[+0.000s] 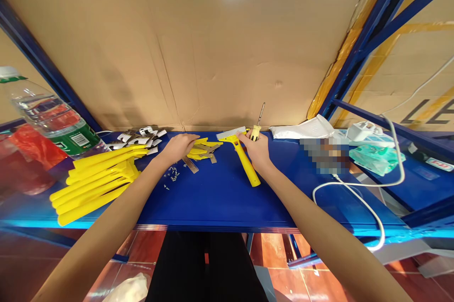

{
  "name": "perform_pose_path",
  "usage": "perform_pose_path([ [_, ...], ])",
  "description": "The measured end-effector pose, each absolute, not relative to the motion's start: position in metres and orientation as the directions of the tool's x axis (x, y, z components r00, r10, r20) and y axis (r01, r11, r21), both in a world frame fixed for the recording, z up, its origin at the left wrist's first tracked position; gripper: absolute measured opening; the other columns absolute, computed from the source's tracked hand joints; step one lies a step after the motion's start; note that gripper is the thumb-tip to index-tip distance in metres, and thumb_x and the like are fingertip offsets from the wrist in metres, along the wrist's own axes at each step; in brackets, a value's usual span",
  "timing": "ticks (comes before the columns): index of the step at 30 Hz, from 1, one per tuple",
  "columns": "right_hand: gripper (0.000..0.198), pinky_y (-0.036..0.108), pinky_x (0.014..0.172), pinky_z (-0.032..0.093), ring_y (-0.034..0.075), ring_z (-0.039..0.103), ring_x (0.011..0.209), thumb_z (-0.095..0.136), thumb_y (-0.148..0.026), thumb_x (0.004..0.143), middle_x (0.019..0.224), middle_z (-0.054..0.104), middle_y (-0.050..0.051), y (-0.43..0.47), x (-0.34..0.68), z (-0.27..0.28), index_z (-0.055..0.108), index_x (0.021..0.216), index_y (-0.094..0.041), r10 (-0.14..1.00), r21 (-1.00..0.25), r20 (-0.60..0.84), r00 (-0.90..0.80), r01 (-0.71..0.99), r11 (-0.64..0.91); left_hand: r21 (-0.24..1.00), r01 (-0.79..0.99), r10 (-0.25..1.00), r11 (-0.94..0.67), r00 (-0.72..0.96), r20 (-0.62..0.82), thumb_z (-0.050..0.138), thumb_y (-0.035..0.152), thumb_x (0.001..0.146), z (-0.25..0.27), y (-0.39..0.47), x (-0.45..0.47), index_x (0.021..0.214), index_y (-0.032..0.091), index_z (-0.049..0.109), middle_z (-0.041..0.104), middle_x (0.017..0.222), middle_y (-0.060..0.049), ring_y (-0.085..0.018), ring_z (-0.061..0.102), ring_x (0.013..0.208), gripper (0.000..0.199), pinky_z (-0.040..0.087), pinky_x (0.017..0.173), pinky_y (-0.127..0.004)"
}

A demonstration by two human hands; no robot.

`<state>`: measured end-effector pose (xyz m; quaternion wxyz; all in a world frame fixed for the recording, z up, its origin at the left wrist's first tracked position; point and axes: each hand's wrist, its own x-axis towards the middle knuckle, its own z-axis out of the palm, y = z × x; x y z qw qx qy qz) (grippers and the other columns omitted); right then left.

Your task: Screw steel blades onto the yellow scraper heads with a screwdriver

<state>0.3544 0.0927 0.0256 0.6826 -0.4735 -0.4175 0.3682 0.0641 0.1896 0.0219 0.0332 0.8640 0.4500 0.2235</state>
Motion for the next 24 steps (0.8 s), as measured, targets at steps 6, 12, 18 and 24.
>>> perform_pose_path([
  [6, 0.070, 0.039, 0.057, 0.067, 0.026, 0.075, 0.075, 0.108, -0.057, 0.057, 0.074, 0.062, -0.001, 0.092, 0.354, 0.027, 0.046, 0.070, -0.027, 0.905, -0.954, 0.211, 0.370, -0.123, 0.273, 0.791, 0.291, 0.841, -0.538, 0.251, 0.479, 0.082, 0.040, 0.096, 0.030, 0.187, 0.077, 0.108, 0.020, 0.088, 0.087, 0.121, -0.013, -0.030, 0.080, 0.111, 0.024, 0.064, 0.105, -0.045],
  [12, 0.068, 0.040, 0.058, 0.068, 0.027, 0.076, 0.075, 0.108, -0.057, 0.059, 0.070, 0.061, -0.001, 0.093, 0.354, 0.025, 0.046, 0.067, -0.028, 0.913, -0.954, 0.216, 0.346, -0.126, 0.273, 0.916, -0.277, 0.930, -0.290, 0.145, 0.339, 0.106, 0.044, 0.069, 0.042, 0.178, 0.086, 0.099, 0.019, 0.086, 0.084, 0.110, -0.007, -0.020, 0.079, 0.104, 0.044, 0.066, 0.106, -0.039],
  [18, 0.065, 0.039, 0.056, 0.068, 0.024, 0.073, 0.069, 0.110, -0.052, 0.057, 0.067, 0.060, -0.002, 0.094, 0.353, 0.022, 0.051, 0.067, -0.027, 0.926, -0.956, 0.188, 0.326, -0.154, 0.248, 0.908, -0.374, 0.955, -0.190, 0.146, 0.260, 0.106, 0.030, 0.066, 0.041, 0.172, 0.092, 0.095, 0.018, 0.085, 0.085, 0.106, -0.008, -0.023, 0.081, 0.111, 0.039, 0.064, 0.111, -0.041],
  [24, 0.068, 0.037, 0.050, 0.070, 0.023, 0.072, 0.069, 0.114, -0.051, 0.048, 0.070, 0.065, -0.001, 0.092, 0.347, 0.021, 0.054, 0.069, -0.024, 0.946, -0.976, 0.090, 0.310, -0.161, 0.146, 0.936, -0.318, 0.942, -0.153, 0.238, 0.235, 0.110, 0.033, 0.061, 0.032, 0.158, 0.111, 0.103, 0.017, 0.089, 0.084, 0.102, -0.007, -0.021, 0.080, 0.099, 0.050, 0.066, 0.100, -0.037],
])
